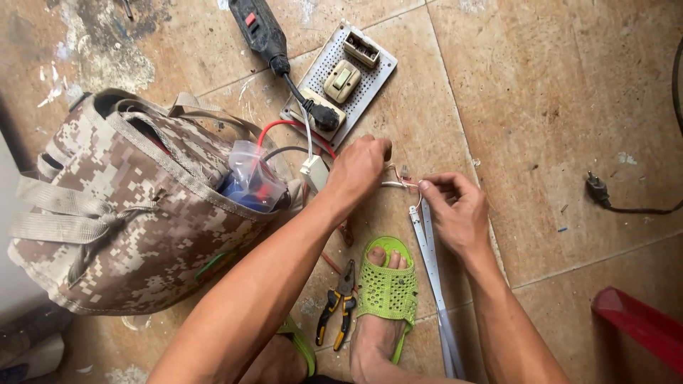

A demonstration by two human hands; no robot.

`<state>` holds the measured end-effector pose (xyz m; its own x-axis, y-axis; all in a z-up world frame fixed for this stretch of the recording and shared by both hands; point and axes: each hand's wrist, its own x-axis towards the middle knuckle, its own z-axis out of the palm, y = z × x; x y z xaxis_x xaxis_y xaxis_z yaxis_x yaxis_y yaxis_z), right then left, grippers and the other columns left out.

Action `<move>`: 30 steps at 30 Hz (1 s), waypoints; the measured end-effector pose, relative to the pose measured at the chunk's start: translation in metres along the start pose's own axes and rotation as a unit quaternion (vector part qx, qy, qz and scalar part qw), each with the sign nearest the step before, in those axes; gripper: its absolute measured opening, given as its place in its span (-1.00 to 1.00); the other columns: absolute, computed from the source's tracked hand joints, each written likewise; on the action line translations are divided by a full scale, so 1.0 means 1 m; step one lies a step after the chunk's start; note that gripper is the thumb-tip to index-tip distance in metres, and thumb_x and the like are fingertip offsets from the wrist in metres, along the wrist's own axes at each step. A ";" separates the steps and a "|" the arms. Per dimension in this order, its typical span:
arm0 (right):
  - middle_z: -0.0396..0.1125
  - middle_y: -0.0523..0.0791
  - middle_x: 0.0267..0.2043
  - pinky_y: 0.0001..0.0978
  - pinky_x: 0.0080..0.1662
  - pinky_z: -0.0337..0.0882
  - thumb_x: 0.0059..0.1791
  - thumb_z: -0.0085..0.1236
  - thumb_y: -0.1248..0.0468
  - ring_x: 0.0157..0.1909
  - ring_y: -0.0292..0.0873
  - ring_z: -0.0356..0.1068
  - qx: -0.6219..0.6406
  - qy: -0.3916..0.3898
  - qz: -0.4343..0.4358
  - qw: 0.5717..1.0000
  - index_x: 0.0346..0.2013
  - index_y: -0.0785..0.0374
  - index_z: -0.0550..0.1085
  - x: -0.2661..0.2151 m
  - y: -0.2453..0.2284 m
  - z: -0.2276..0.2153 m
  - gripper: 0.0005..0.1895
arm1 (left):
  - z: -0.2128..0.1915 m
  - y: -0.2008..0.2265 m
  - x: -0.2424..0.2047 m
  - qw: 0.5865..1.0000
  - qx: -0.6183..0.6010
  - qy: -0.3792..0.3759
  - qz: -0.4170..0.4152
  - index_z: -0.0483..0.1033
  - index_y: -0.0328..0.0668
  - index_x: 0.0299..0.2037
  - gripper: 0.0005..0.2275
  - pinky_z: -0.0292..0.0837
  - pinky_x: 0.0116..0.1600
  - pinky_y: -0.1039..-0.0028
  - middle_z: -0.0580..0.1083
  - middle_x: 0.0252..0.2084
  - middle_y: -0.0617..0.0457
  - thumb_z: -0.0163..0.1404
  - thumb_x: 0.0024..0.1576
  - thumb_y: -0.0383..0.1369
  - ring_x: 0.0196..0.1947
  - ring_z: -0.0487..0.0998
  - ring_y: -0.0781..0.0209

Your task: Connecting electrical wires to LED light strips by stripping insulation and twisting wire ends for a secure connection.

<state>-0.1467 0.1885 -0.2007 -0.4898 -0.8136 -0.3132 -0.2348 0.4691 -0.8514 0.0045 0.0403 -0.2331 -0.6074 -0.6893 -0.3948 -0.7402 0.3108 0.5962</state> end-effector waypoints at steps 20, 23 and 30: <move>0.49 -0.11 -0.35 -0.15 -0.01 0.35 -0.10 0.39 0.09 -0.13 -0.02 0.34 -0.187 -0.017 -0.066 0.980 -0.24 0.09 0.57 -0.008 -0.008 0.058 -0.76 | -0.031 0.009 -0.033 0.989 -0.132 -0.036 -0.050 0.63 -0.13 -0.26 -0.91 0.56 -0.06 0.04 0.62 -0.30 -0.15 0.07 0.12 -0.38 -0.16 0.65 -0.23; 0.50 -0.08 -0.37 -0.10 -0.04 0.35 -0.09 0.38 0.16 -0.15 0.02 0.35 -0.172 0.001 -0.047 0.984 -0.27 0.14 0.54 -0.007 -0.003 0.065 -0.79 | -0.033 0.011 -0.029 0.989 -0.137 -0.035 -0.052 0.63 -0.12 -0.27 -0.91 0.56 -0.06 0.06 0.62 -0.32 -0.14 0.07 0.12 -0.37 -0.17 0.66 -0.22; 0.53 -0.05 -0.37 -0.26 -0.15 0.52 -0.01 0.32 0.24 -0.24 -0.21 0.46 -0.004 -0.042 0.049 0.998 -0.21 0.19 0.61 -0.008 -0.026 0.048 -0.86 | -0.041 0.009 -0.032 0.985 -0.171 -0.033 -0.012 0.64 -0.10 -0.29 -0.92 0.55 -0.07 0.10 0.62 -0.37 -0.11 0.08 0.11 -0.40 -0.21 0.67 -0.19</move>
<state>-0.0961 0.1665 -0.1968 -0.4385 -0.7892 -0.4300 -0.1956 0.5508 -0.8114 0.0293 0.0384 -0.1861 -0.6164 -0.6465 -0.4496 -0.6211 0.0482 0.7823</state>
